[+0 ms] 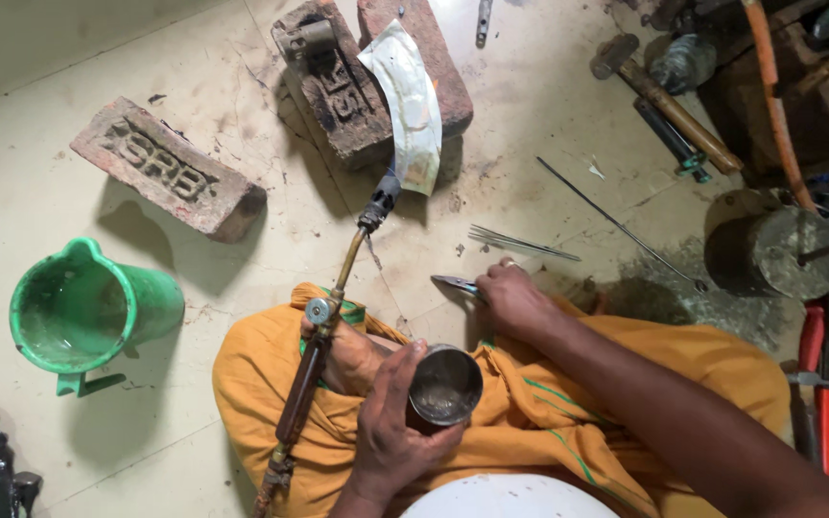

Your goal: The person sits on the workshop floor and heats a curved sickle blade resting on bricks using a gas blowtorch, holding the torch with one hand while manipulating a thin rod near the flame. They then mix a paste in a small metal cup and apply it onto the blade with a small tool, before resuming heating the blade with the torch.

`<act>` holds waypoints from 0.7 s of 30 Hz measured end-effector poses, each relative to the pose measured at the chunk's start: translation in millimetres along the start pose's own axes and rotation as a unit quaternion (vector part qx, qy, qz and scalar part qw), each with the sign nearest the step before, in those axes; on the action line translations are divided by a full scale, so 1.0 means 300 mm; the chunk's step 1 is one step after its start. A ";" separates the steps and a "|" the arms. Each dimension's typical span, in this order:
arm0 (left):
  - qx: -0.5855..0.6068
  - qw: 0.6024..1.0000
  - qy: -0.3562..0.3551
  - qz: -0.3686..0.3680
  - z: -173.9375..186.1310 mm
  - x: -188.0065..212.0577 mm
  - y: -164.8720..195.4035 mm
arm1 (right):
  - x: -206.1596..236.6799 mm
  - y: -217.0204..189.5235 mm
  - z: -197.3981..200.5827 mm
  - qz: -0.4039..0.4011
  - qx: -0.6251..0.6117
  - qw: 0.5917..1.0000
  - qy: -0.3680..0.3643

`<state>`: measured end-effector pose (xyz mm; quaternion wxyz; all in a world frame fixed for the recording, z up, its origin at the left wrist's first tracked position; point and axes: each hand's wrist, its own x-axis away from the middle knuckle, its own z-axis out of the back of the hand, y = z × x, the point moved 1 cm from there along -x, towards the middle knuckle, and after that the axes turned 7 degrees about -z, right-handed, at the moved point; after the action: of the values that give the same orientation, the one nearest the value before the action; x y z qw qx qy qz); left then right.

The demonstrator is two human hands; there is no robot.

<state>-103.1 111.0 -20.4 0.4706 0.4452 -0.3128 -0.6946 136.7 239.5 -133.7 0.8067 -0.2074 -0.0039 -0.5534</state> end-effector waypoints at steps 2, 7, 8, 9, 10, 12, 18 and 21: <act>0.001 1.000 0.000 0.012 -0.001 0.000 0.003 | 0.004 -0.010 -0.010 0.033 0.034 0.999 0.027; -0.009 1.000 0.014 0.001 0.007 0.017 0.003 | -0.014 0.060 0.081 -0.135 0.063 0.989 0.017; -0.012 1.000 0.014 0.000 0.009 0.024 0.004 | -0.005 0.101 0.106 -0.190 0.050 0.979 0.050; -0.017 1.000 0.016 -0.004 0.008 0.025 0.005 | -0.007 0.130 0.121 -0.183 0.044 0.977 0.104; -0.021 1.000 0.015 -0.011 0.006 0.021 0.004 | -0.010 0.163 0.132 -0.177 0.036 0.970 0.159; -0.026 1.000 0.012 -0.009 0.012 0.034 0.025 | 0.000 0.204 0.114 -0.202 0.062 0.969 0.130; -0.060 0.997 0.024 0.044 0.094 0.079 0.090 | 0.009 0.133 0.167 -0.265 -0.097 0.959 0.037; -0.083 0.993 0.021 0.079 0.157 0.128 0.097 | 0.153 0.016 0.323 -0.236 -0.212 0.948 0.019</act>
<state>-141.2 65.3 11.2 0.5659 0.3932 -0.2781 -0.6692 180.5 232.9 -36.0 0.5908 -0.3557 0.0800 -0.7198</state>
